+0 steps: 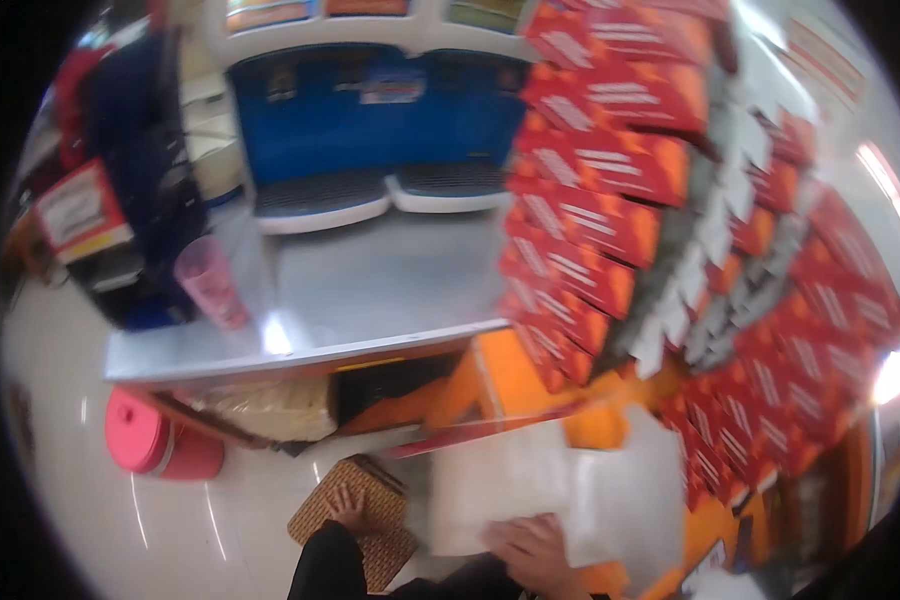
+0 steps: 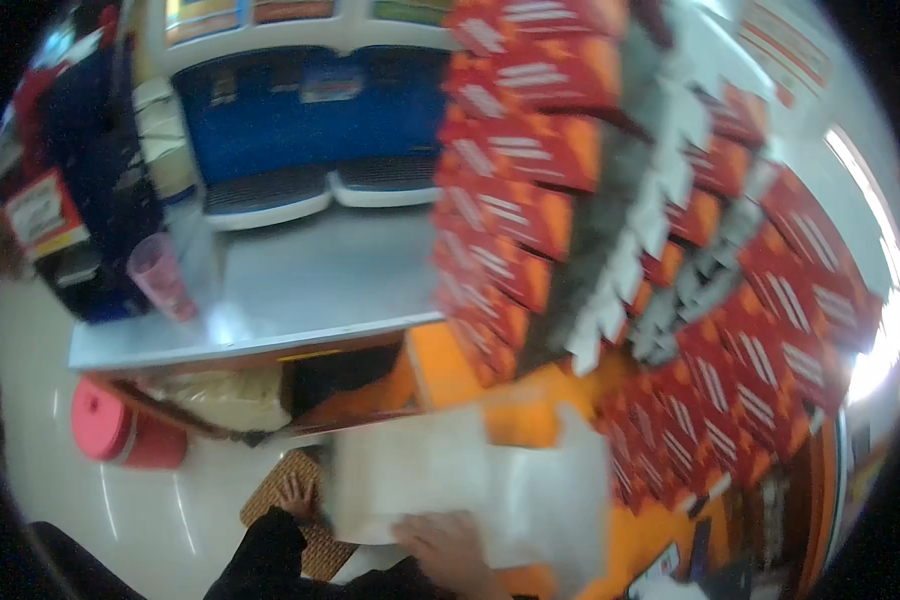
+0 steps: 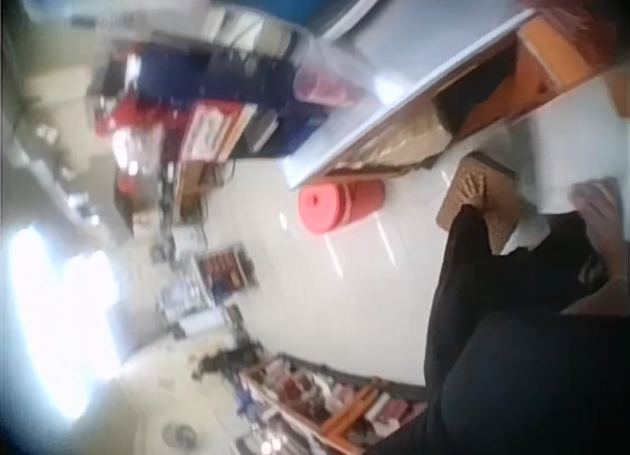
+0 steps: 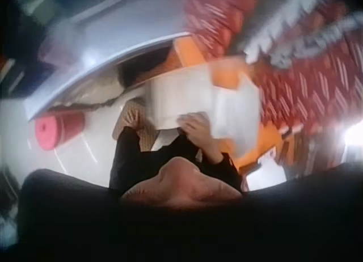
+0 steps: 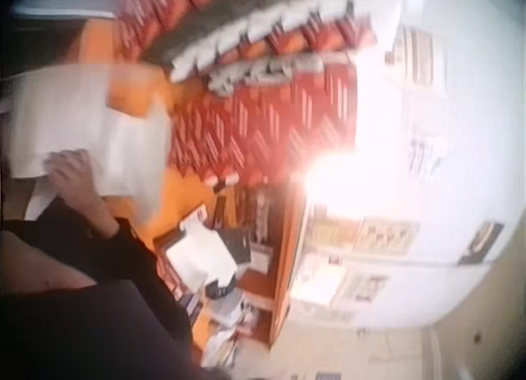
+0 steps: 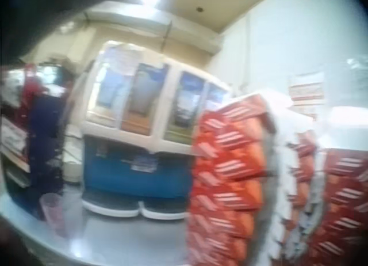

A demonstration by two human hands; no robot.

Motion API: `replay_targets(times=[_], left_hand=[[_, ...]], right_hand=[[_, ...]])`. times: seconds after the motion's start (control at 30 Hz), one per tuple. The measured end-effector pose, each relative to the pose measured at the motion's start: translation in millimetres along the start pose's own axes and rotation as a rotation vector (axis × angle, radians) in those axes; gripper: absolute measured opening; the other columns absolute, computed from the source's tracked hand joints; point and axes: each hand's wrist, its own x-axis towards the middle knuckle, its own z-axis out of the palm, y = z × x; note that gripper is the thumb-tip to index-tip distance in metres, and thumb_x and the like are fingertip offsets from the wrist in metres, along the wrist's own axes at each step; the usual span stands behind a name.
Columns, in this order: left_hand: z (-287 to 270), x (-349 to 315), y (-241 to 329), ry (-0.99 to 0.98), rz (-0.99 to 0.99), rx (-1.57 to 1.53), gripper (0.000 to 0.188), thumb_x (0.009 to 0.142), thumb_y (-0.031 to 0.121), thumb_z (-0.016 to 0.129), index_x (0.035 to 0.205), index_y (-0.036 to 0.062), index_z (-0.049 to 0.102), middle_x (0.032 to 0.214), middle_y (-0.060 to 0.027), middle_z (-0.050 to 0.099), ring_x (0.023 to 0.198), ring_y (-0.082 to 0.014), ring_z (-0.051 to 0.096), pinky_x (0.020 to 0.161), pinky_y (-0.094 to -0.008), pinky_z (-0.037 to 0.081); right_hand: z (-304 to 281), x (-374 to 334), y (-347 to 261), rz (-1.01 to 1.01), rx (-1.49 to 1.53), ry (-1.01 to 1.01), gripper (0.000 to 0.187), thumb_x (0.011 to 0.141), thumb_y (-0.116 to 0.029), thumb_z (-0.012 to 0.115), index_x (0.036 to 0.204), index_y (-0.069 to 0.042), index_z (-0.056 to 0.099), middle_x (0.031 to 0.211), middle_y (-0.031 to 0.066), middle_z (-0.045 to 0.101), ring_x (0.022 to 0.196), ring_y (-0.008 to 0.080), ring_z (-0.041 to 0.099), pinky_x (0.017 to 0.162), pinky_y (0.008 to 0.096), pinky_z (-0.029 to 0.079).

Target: The person assembles red and white cardboard boxes at a counter. They pick up flat-packed boxes, fold the sides, and insert white paper liners. The person also handles receipts and plastic bags, placing them into the boxes or on the counter.

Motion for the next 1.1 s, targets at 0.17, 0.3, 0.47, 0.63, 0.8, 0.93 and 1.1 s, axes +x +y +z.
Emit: replay_targets(times=[0.17, 0.3, 0.47, 0.63, 0.8, 0.93, 1.1], left_hand=[[-24, 6, 13, 0.072, 0.056, 0.211, 0.08, 0.071, 0.057, 0.051, 0.133, 0.017, 0.022, 0.137, -0.0258, 0.002, 0.125, -0.0458, 0.001, 0.093, -0.0647, 0.004], [-20, 33, -9, 0.122, 0.071, 0.203, 0.07, 0.074, 0.055, 0.048, 0.13, 0.0169, 0.03, 0.136, -0.0203, 0.015, 0.126, -0.0371, 0.013, 0.095, -0.0622, 0.008], [-75, 113, 3, 0.353, 0.494, 0.314, 0.054, 0.079, 0.048, 0.045, 0.121, 0.0138, 0.042, 0.128, -0.0167, 0.033, 0.12, -0.0295, 0.028, 0.092, -0.0611, 0.017], [-100, 195, 20, 0.29, 0.613, 0.355, 0.051, 0.08, 0.044, 0.046, 0.119, 0.0105, 0.042, 0.124, -0.0162, 0.036, 0.115, -0.028, 0.032, 0.089, -0.0562, 0.022], [-133, 265, 32, 0.359, 0.629, 0.337, 0.049, 0.081, 0.04, 0.046, 0.117, 0.0072, 0.043, 0.12, -0.0157, 0.04, 0.11, -0.0265, 0.037, 0.087, -0.0513, 0.026], [-142, 316, 61, 0.402, 0.718, 0.234, 0.047, 0.081, 0.037, 0.047, 0.115, 0.0045, 0.043, 0.117, -0.0153, 0.042, 0.106, -0.0254, 0.04, 0.085, -0.0474, 0.03], [-180, 304, 42, 0.525, 0.684, -0.025, 0.045, 0.082, 0.033, 0.048, 0.113, 0.0012, 0.044, 0.113, -0.0147, 0.045, 0.1, -0.0239, 0.044, 0.082, -0.0426, 0.035]], right_hand=[[-16, -1, 8, 0.12, -0.054, 0.134, 0.027, 0.067, -0.005, 0.051, 0.093, -0.009, 0.057, 0.093, 0.0059, 0.057, 0.083, 0.0247, 0.053, 0.07, 0.0385, 0.037], [-16, -1, 7, 0.175, -0.008, 0.093, 0.029, 0.066, -0.003, 0.05, 0.094, -0.009, 0.057, 0.093, 0.0065, 0.057, 0.082, 0.0253, 0.053, 0.069, 0.0393, 0.037], [-18, -20, 14, 0.396, -0.005, -0.044, 0.026, 0.068, -0.006, 0.05, 0.093, -0.008, 0.056, 0.093, 0.0058, 0.056, 0.087, 0.0233, 0.052, 0.072, 0.0385, 0.035], [-28, 2, 3, 0.363, -0.111, 0.014, 0.028, 0.068, -0.016, 0.055, 0.095, -0.007, 0.057, 0.096, 0.0076, 0.056, 0.089, 0.0233, 0.052, 0.074, 0.038, 0.035], [13, 10, -11, 0.324, -0.228, 0.209, 0.032, 0.071, -0.018, 0.053, 0.101, -0.009, 0.055, 0.102, 0.0063, 0.055, 0.094, 0.0216, 0.05, 0.078, 0.0372, 0.035], [84, 38, -41, 0.586, 0.417, 0.652, 0.03, 0.073, -0.017, 0.047, 0.102, -0.01, 0.051, 0.101, 0.009, 0.052, 0.095, 0.0223, 0.048, 0.077, 0.038, 0.035], [66, 69, -51, 0.517, -0.328, 0.181, 0.031, 0.073, -0.015, 0.05, 0.104, -0.011, 0.051, 0.101, 0.0068, 0.052, 0.092, 0.0219, 0.049, 0.075, 0.037, 0.037]])
